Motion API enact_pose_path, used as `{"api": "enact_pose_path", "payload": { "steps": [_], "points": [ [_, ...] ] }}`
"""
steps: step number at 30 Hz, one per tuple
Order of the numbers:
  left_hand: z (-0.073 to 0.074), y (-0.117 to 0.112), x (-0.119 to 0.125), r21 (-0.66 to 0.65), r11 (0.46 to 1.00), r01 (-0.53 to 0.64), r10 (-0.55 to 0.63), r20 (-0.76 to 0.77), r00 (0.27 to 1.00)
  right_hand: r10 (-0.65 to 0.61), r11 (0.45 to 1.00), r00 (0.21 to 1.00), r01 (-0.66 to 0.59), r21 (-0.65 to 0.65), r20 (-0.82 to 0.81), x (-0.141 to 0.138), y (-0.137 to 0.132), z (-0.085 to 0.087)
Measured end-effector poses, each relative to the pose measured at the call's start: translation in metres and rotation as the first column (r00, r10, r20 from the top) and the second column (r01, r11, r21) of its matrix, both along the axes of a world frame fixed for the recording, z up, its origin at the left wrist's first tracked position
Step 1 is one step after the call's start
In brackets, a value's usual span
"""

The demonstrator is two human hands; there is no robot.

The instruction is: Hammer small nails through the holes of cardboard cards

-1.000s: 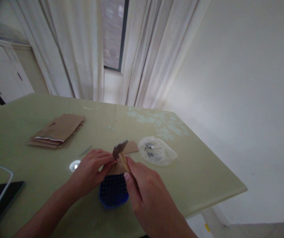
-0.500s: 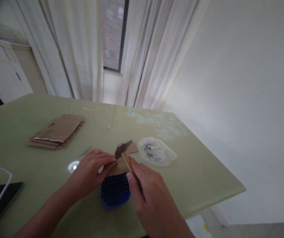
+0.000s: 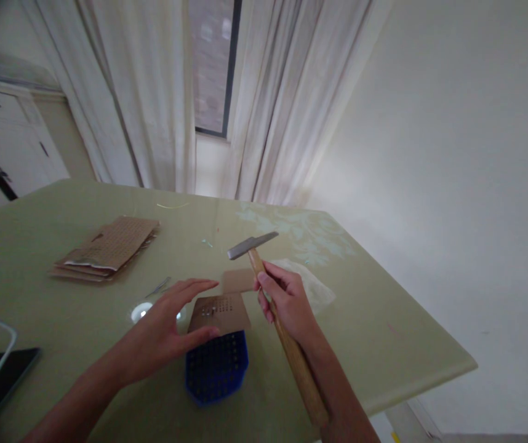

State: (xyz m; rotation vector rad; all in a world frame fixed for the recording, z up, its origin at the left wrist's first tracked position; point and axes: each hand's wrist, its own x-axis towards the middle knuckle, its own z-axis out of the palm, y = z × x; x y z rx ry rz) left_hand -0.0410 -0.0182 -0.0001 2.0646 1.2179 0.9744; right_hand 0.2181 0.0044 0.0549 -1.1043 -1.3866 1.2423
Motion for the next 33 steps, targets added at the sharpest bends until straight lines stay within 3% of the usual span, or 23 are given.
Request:
{"api": "enact_pose_path", "payload": {
  "steps": [2, 5, 8, 11, 26, 29, 33],
  "points": [
    [-0.003, 0.0, -0.002, -0.143, 0.989, 0.029, -0.024, 0.032, 0.999, -0.002, 0.997, 0.988, -0.009, -0.07, -0.156, 0.003, 0.026, -0.017],
    [-0.007, 0.0, -0.003, -0.305, 0.95, 0.073, -0.056, 0.064, 0.996, -0.009, 0.994, 0.978, -0.014, -0.112, -0.207, 0.003, 0.047, -0.044],
    [-0.012, 0.001, -0.003, -0.336, 0.941, 0.047, -0.034, 0.046, 0.998, -0.014, 0.989, 0.975, -0.019, -0.147, -0.223, 0.003, 0.046, -0.064],
    [-0.014, 0.001, -0.003, -0.329, 0.944, 0.005, 0.0, 0.014, 1.0, 0.0, 0.983, 0.974, -0.041, -0.177, -0.225, 0.009, 0.04, -0.069],
    [-0.012, -0.001, -0.002, -0.297, 0.954, -0.033, 0.026, -0.027, 0.999, 0.137, 0.981, 0.988, -0.145, -0.132, -0.065, 0.019, 0.016, -0.044],
    [-0.009, -0.001, 0.0, -0.299, 0.954, -0.017, 0.019, 0.006, 1.0, 0.168, 0.977, 0.986, -0.167, -0.132, -0.004, 0.022, 0.003, -0.028],
    [-0.005, 0.0, 0.002, -0.306, 0.952, 0.02, -0.006, 0.047, 0.999, 0.232, 0.959, 0.958, -0.196, -0.206, 0.169, 0.024, -0.039, 0.008]
  ]
}}
